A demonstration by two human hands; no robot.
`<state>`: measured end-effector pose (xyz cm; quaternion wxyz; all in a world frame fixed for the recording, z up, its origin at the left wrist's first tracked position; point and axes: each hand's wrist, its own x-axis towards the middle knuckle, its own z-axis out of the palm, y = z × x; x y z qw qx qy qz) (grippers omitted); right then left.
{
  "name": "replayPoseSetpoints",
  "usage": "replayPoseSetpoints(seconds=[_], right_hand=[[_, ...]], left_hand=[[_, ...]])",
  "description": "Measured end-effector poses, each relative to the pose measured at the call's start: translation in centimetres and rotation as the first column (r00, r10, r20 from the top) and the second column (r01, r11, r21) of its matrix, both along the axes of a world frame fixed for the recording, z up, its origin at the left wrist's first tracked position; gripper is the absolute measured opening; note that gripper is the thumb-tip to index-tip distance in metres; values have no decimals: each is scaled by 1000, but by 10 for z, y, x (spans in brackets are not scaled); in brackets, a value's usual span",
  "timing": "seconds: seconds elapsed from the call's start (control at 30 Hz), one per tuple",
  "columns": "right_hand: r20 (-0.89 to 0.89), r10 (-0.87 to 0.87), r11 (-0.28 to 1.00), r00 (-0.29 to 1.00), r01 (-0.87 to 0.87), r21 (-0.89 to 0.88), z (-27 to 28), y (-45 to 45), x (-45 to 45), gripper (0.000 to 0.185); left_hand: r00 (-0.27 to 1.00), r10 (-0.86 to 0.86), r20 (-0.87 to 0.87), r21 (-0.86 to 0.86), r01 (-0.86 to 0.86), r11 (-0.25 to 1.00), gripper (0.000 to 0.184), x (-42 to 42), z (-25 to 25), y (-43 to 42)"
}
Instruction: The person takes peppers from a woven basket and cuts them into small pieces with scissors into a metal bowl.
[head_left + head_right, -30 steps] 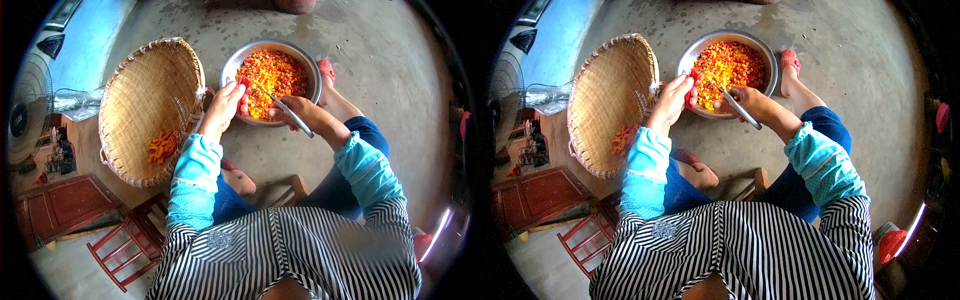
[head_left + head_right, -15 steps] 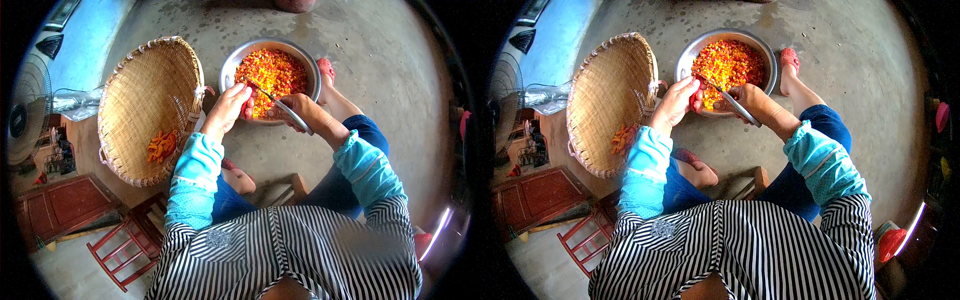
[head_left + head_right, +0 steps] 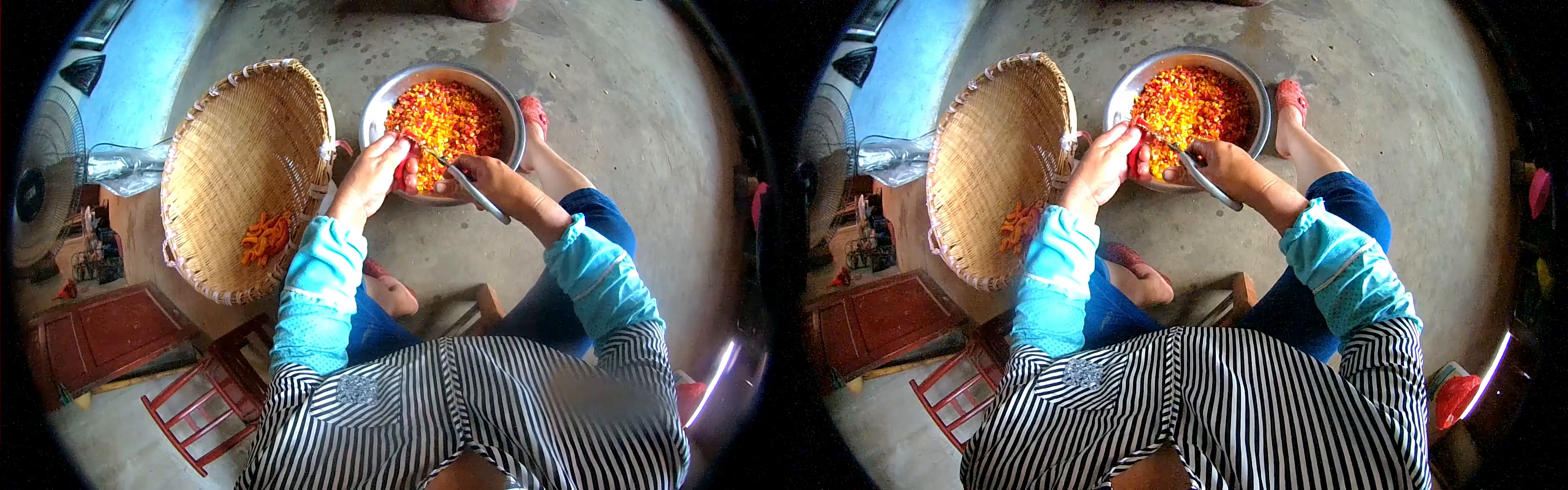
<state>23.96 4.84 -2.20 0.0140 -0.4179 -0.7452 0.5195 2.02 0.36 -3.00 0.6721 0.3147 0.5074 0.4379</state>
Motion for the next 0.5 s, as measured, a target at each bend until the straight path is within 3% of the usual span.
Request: replayPoseSetpoints(seconds=[0.07, 0.2, 0.27, 0.4, 0.47, 0.5], right_hand=[[-49, -54, 998, 997, 55, 12, -1, 0, 1, 63], [-128, -60, 996, 990, 69, 60, -7, -2, 2, 59], [-77, -115, 993, 990, 112, -43, -5, -2, 3, 57], [-86, -161, 985, 983, 155, -69, -5, 2, 2, 51], [-36, -165, 948, 986, 148, -281, 3, 5, 3, 42], [-36, -164, 948, 986, 148, -280, 3, 5, 3, 42]], left_hand=[[998, -63, -19, 11, 64, 998, 19, 0, 1, 0], [998, -62, -11, -40, 62, 997, 18, -3, 3, 1], [999, -50, 18, -66, 51, 996, 18, -4, 3, 1], [995, -76, -62, -62, 72, 995, 20, -6, 1, 1], [991, -88, -99, -60, 83, 995, 21, -7, -3, 1], [992, -81, -99, -71, 74, 995, 22, -7, -4, 1]])
